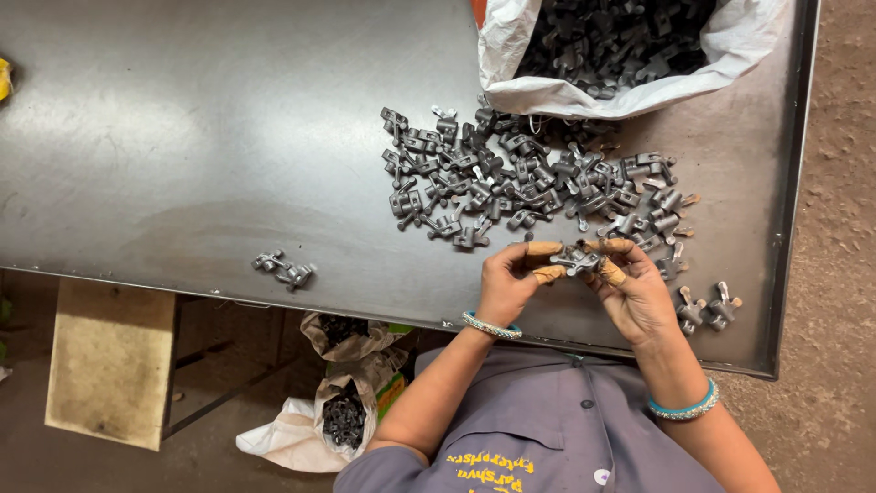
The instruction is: The person picks small metal castings one at a time from a pile on a metal table, turns each piece over in their hands, and drops it into a large sack on the table. They occasionally reach into the sack and continue sorting through the pile.
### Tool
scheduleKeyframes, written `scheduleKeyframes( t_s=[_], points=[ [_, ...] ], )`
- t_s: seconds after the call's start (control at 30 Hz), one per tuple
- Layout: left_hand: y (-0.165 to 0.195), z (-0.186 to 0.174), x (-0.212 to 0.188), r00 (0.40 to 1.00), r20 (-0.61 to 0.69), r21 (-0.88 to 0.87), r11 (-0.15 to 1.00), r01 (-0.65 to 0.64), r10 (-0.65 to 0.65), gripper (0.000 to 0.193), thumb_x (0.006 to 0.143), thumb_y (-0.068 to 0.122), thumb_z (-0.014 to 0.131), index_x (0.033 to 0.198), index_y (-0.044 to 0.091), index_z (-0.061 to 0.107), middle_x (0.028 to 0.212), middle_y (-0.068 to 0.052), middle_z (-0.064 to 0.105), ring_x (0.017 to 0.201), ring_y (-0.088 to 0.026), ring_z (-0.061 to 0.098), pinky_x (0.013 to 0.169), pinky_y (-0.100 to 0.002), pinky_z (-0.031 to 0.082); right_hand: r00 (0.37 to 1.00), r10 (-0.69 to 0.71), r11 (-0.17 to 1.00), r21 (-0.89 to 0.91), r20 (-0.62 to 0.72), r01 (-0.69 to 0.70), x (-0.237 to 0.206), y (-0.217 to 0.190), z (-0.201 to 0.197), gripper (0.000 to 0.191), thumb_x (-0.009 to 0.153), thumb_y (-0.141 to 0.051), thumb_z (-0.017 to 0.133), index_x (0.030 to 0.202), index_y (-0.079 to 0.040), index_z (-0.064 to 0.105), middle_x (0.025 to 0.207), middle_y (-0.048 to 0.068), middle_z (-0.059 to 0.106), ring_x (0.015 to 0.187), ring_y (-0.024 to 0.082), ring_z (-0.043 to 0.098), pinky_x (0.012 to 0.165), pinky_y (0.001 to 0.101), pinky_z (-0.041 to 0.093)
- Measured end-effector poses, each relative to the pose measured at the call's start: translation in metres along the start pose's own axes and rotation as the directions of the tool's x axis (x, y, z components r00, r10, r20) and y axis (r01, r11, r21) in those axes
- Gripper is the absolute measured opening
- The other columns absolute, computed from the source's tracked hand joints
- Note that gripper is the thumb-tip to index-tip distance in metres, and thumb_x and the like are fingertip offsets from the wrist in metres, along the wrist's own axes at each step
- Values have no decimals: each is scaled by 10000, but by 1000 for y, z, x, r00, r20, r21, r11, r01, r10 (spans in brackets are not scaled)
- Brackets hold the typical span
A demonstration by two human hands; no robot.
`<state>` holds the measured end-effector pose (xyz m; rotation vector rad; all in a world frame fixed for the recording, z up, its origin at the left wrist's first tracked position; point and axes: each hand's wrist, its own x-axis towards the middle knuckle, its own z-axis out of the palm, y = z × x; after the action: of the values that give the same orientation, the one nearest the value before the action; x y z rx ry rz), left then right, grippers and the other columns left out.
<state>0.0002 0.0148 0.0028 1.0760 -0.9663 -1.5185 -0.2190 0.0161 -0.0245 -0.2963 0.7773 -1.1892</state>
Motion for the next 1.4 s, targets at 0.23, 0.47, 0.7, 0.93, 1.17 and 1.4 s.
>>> scheduleKeyframes(
  t_s=[0.23, 0.47, 0.7, 0.93, 1.17, 1.4],
  points=[
    [-4, -19, -12, 993, 23, 119, 986, 114, -118, 211, 870, -30, 777, 1080, -51, 761, 941, -67, 779, 782, -81, 703, 686, -237, 590, 998, 4, 867, -498, 58, 26, -3, 3, 17, 245, 963, -52, 661, 1206, -22, 655, 1060, 81, 714, 866, 146, 697, 663, 279, 571],
    [47, -35, -16, 997, -67, 575, 818, 21, 22, 403, 675, 116, 922, 1027, 36, 742, 914, -71, 744, 739, -172, 710, 642, -309, 554, 944, 330, 465, -872, 8, -155, 30, -53, 69, 263, 886, -13, 719, 1143, 11, 668, 889, 146, 736, 698, 186, 674, 556, 314, 517],
    [77, -48, -14, 977, -203, 787, 604, 123, 66, 718, 666, 90, 890, 1319, 168, 600, 1112, -85, 607, 766, -295, 679, 704, -442, 541, 925, -295, 620, -689, 238, 375, 45, -46, 120, 447, 872, -44, 766, 1265, -98, 560, 1188, 80, 633, 1070, 154, 643, 890, 311, 577],
    [82, -59, -10, 918, -319, 876, 443, 190, 237, 919, 522, 106, 973, 1337, 125, 551, 1162, -189, 489, 911, -439, 620, 740, -518, 520, 625, -81, -488, -577, 777, 655, 17, 39, 123, 409, 756, 25, 783, 1116, -131, 669, 1277, 14, 719, 1231, 242, 621, 972, 430, 368],
    [69, -69, -3, 939, -271, 860, 491, 138, 212, 807, 553, 142, 976, 1265, 63, 604, 1098, -141, 529, 841, -342, 633, 757, -466, 531, 813, -219, 274, -766, 540, 582, 28, 12, 59, 364, 736, 96, 703, 1017, -128, 646, 1163, 66, 731, 1207, 282, 645, 1037, 412, 515],
    [45, -52, -3, 964, -160, 806, 592, 4, 212, 612, 574, 163, 974, 1089, 50, 665, 993, -93, 593, 698, -222, 680, 637, -382, 556, 996, -12, 998, 67, 84, 6, 11, -13, -2, 301, 900, 25, 738, 1134, -141, 645, 1191, 100, 716, 1127, 265, 673, 965, 450, 536]
  ],
)
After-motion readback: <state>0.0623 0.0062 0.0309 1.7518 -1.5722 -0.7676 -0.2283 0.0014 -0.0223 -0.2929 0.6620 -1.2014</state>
